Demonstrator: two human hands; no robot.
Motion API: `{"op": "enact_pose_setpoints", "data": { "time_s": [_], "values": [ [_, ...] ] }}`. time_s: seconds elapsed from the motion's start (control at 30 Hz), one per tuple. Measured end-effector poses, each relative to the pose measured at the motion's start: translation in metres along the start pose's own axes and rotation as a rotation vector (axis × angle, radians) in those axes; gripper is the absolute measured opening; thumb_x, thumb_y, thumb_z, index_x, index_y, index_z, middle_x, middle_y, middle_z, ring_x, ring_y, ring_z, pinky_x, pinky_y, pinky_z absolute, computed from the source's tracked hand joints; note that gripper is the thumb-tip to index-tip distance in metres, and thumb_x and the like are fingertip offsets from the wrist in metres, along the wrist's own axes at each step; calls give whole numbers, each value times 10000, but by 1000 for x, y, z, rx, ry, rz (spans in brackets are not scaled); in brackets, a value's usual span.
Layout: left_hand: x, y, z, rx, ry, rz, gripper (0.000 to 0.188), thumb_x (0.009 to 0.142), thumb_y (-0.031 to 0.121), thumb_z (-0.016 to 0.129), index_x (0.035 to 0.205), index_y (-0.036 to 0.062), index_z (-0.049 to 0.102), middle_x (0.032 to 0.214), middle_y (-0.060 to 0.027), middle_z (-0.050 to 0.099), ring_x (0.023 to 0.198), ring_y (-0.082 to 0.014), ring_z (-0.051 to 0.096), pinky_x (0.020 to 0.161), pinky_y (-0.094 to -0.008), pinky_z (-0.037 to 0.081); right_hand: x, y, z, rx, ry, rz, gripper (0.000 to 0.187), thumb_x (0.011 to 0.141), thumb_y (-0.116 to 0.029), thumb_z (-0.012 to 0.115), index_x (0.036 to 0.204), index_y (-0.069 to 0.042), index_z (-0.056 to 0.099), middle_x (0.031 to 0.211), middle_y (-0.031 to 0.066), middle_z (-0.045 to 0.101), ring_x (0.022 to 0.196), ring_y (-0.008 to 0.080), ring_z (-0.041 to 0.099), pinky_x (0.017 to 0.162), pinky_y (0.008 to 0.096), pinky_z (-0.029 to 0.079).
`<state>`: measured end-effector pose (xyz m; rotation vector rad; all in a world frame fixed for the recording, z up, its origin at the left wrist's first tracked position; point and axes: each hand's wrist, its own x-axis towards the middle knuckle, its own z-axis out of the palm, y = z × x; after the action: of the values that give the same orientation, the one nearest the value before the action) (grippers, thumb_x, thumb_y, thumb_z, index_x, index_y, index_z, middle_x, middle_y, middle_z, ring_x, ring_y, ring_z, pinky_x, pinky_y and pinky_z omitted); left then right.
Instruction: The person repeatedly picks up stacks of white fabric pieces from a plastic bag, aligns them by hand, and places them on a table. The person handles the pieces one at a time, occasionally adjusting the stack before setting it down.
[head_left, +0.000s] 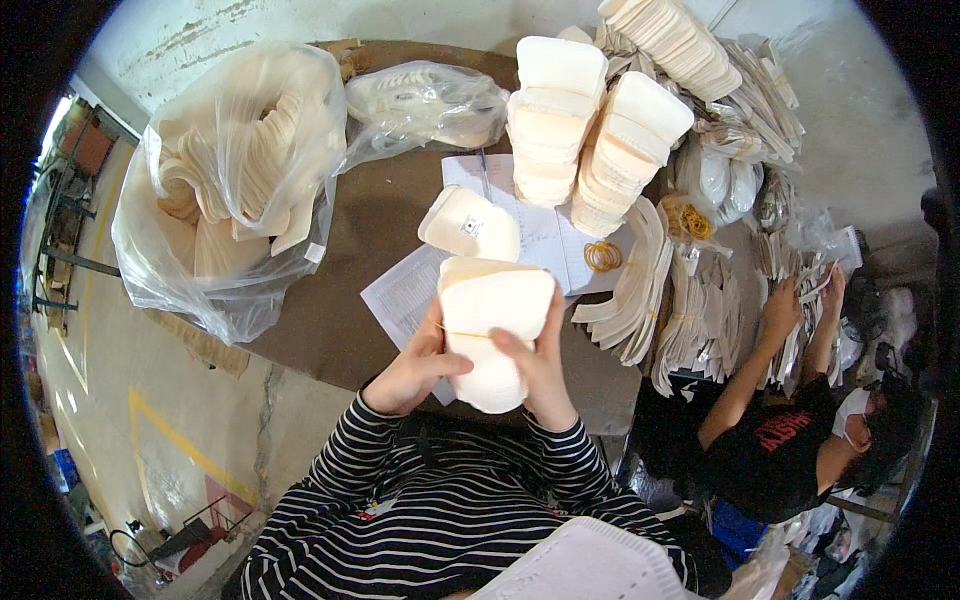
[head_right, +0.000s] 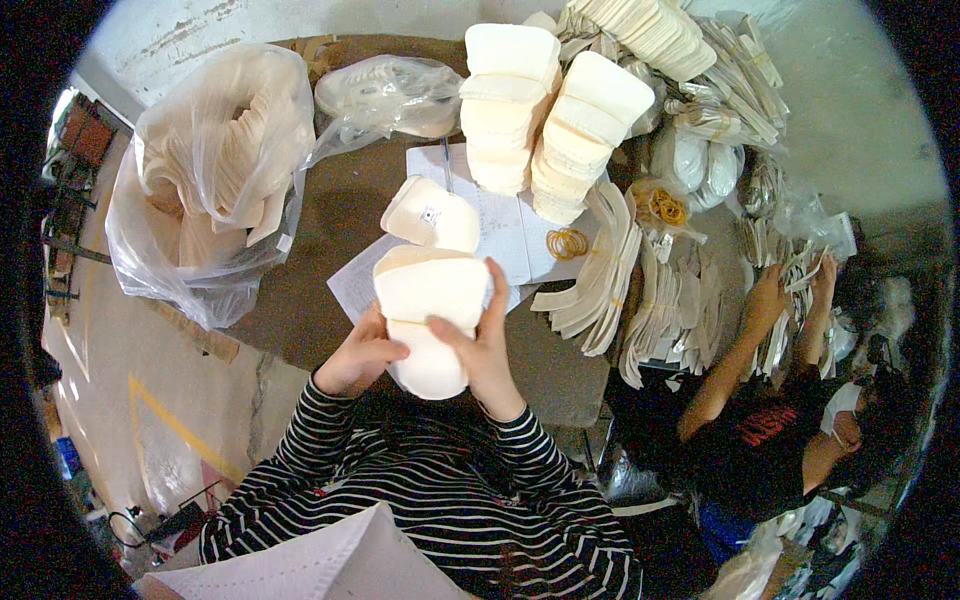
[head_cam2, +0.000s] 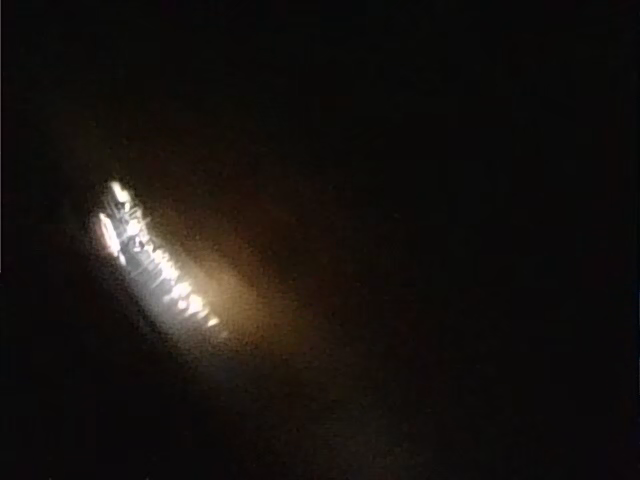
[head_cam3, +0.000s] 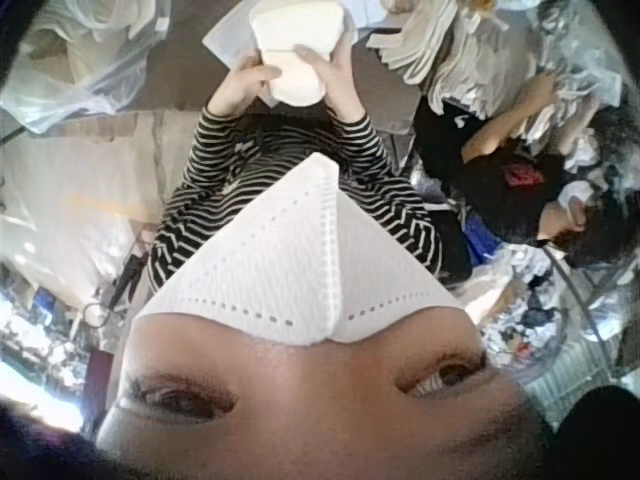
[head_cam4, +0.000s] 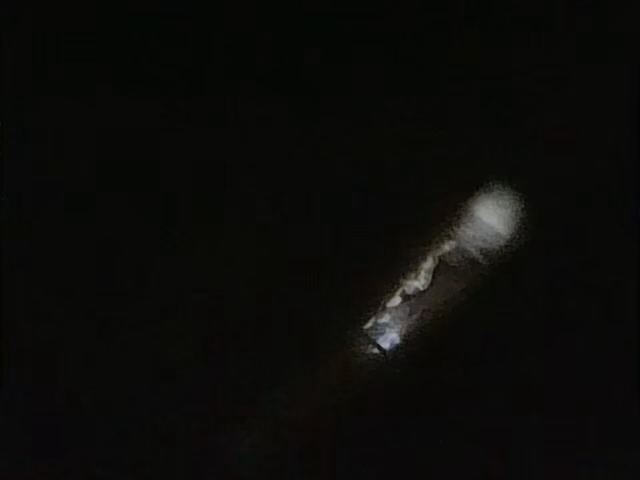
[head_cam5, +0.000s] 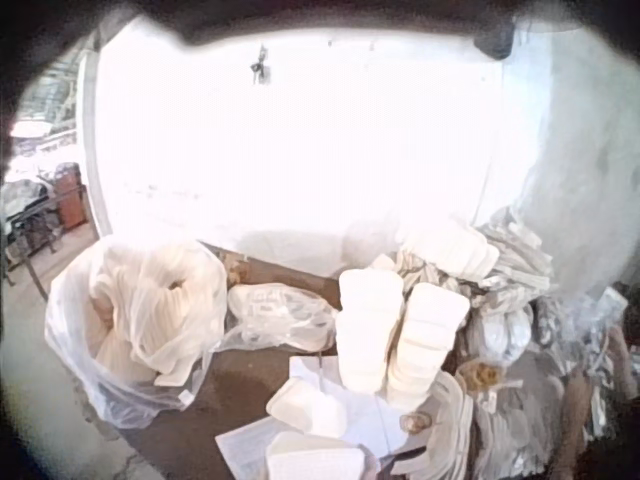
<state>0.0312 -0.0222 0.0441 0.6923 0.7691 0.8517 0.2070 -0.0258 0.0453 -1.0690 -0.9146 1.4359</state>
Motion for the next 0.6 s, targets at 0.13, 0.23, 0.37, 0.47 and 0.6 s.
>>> {"op": "enact_pose_setpoints", "data": {
  "time_s": [0.13,0.23,0.37,0.47,0.6],
  "values": [
    [-9,3,3,119,-108,226,707,887,51,633,1512,-37,314,1463,-181,488,1324,-285,496,1142,-403,350,6,-38,-11,236,114,-50,911,814,-94,761,1537,-58,208,1383,151,486,1243,262,526,1020,384,474],
    [-23,35,8,257,-139,212,461,950,132,624,1369,-44,544,1323,-176,624,1221,-282,589,1098,-385,403,28,-63,-55,119,233,-257,779,809,-130,776,1463,-31,364,1310,120,551,1162,225,560,972,356,495],
    [-34,32,-20,174,11,247,392,961,183,619,1286,-34,601,1258,-150,659,1165,-241,612,1064,-384,430,79,-169,-92,-89,294,-661,576,925,-276,646,1384,11,451,1235,137,608,1047,222,638,915,356,534],
    [-54,28,-32,174,236,184,379,964,215,624,1273,-5,615,1229,-125,667,1134,-219,610,1036,-369,442,142,-254,-87,203,-128,-465,527,1006,-374,526,1347,29,518,1266,175,621,1108,241,648,952,366,537],
    [-52,14,-27,103,142,129,346,969,269,618,1229,40,631,1204,-72,657,1093,-191,603,991,-349,439,228,-279,-136,-187,-56,-535,585,970,-424,597,1341,25,550,1298,162,619,1166,225,619,1026,366,488]
  ]
}}
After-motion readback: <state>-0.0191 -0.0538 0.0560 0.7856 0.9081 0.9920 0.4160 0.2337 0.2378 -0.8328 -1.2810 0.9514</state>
